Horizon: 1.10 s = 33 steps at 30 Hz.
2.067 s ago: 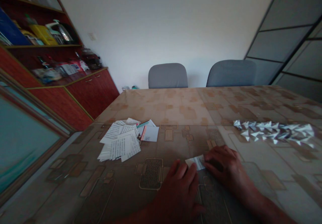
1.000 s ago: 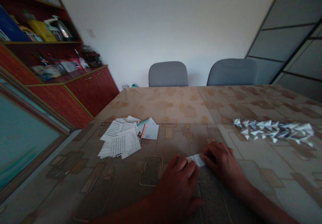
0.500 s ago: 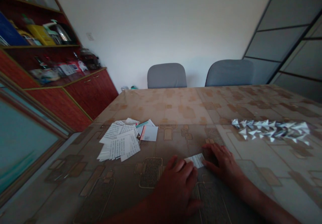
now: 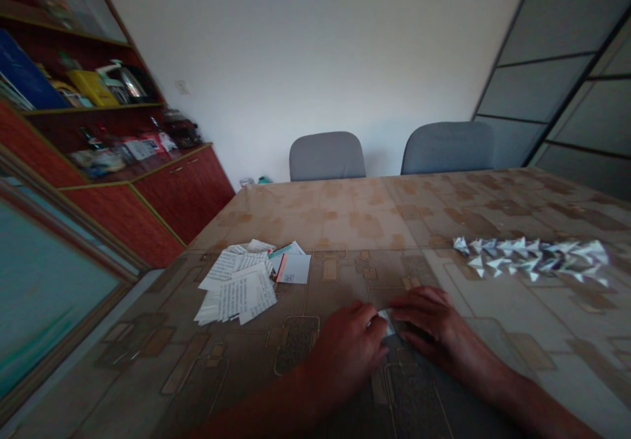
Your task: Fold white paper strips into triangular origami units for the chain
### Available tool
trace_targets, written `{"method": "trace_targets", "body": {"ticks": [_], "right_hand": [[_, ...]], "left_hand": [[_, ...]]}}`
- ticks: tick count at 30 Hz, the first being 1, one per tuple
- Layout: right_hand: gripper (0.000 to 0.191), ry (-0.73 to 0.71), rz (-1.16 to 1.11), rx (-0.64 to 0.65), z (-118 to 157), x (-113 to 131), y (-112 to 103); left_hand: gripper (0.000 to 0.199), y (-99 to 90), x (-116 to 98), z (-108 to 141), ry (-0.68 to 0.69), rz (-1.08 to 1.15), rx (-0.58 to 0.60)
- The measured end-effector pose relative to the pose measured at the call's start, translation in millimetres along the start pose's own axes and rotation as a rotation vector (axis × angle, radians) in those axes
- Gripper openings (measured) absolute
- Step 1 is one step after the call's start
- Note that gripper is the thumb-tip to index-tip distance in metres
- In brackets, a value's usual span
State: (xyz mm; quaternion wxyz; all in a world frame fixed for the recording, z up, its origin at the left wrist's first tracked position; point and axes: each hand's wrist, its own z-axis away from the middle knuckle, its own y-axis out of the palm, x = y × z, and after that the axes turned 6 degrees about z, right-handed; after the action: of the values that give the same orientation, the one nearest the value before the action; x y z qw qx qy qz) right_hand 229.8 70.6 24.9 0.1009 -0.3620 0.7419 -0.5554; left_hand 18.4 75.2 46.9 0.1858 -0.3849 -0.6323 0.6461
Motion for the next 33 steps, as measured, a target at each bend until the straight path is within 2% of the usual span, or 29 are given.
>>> {"method": "trace_targets", "body": {"ticks": [7,13,16,20,26,29,33], "right_hand": [[0.029,-0.025,0.001,0.010,-2,0,-1],[0.010,-0.037,0.083,-0.004,-7,6,-4],[0.017,-0.013,0.077,-0.058,-8,8,-3],[0.015,0.029,0.021,-0.131,-9,13,-4],[0.015,0.060,-0.103,-0.112,-9,21,-10],[0.015,0.093,-0.110,-0.115,-8,18,-12],[0.013,0.137,-0.125,-0.095,-6,14,-14]], "left_hand": [[0.005,2.6,-5,-9,0.026,-0.178,0.031],[0.012,2.9,-1,-8,0.011,-0.154,-0.011],[0.010,2.0,5,-6,-0.004,-0.043,-0.056],[0.007,5.4,12,-4,-0.028,0.129,-0.203],[0.012,10.1,13,-7,-0.027,0.277,-0.351],[0.013,9.7,17,-9,-0.102,0.418,-0.383],[0.014,10.0,22,-11,-0.168,0.602,-0.340]]}}
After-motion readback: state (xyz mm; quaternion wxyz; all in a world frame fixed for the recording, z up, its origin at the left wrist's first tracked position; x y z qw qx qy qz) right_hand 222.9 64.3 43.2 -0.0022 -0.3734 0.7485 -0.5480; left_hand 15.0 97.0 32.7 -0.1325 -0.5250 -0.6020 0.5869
